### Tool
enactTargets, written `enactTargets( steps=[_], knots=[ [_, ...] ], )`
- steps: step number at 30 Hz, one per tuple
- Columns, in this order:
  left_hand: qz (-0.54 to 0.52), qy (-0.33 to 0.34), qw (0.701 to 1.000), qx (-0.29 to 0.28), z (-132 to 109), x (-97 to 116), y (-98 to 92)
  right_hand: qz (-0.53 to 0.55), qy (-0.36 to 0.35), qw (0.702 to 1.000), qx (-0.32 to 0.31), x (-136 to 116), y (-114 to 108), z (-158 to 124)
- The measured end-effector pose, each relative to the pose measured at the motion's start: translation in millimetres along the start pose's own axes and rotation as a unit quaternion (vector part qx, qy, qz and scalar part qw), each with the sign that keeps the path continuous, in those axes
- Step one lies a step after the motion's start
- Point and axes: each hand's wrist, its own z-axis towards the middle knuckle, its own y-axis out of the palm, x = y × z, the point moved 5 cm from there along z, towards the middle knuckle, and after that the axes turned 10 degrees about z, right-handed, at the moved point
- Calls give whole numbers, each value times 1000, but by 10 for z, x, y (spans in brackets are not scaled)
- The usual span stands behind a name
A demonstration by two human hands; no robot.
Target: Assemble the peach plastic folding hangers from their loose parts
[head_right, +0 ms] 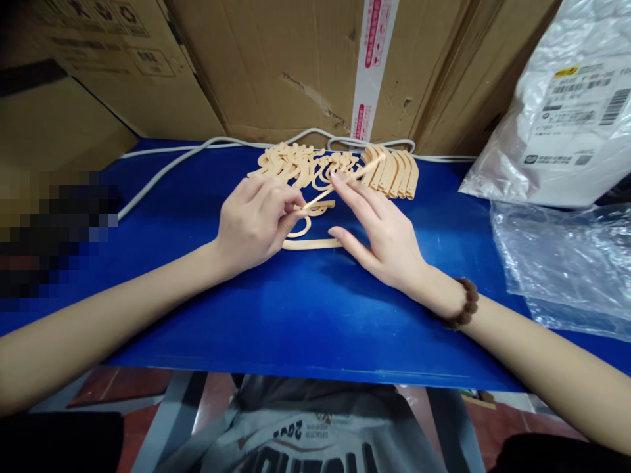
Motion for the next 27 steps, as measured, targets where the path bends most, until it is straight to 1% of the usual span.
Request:
enactTargets(
  steps=[4,8,10,15,18,20,23,25,27],
  knots=[
    [41,36,997,53,2,10,-16,0,-5,1000,4,2,1,3],
    [21,90,991,98,-16,70,-29,-1,-15,1000,11,21,14,0],
    [10,113,988,103,-23,98,-30,-4,-23,1000,17,25,18,-2],
    [-21,148,985,84,-24,131,-27,-9,-46,998,37,4,-1,-4],
    [-49,175,982,48,-22,129,-8,9,-59,997,54,-16,-31,1],
    [-63,170,983,9,-14,84,23,30,-53,994,86,-5,-73,8],
    [-70,100,991,-54,5,-79,97,67,-36,988,133,39,-125,18],
    [-86,42,990,-101,3,-204,170,84,-29,986,145,72,-130,20],
    [-116,-7,982,-146,-13,-304,254,91,-25,985,146,106,-117,11]
  ],
)
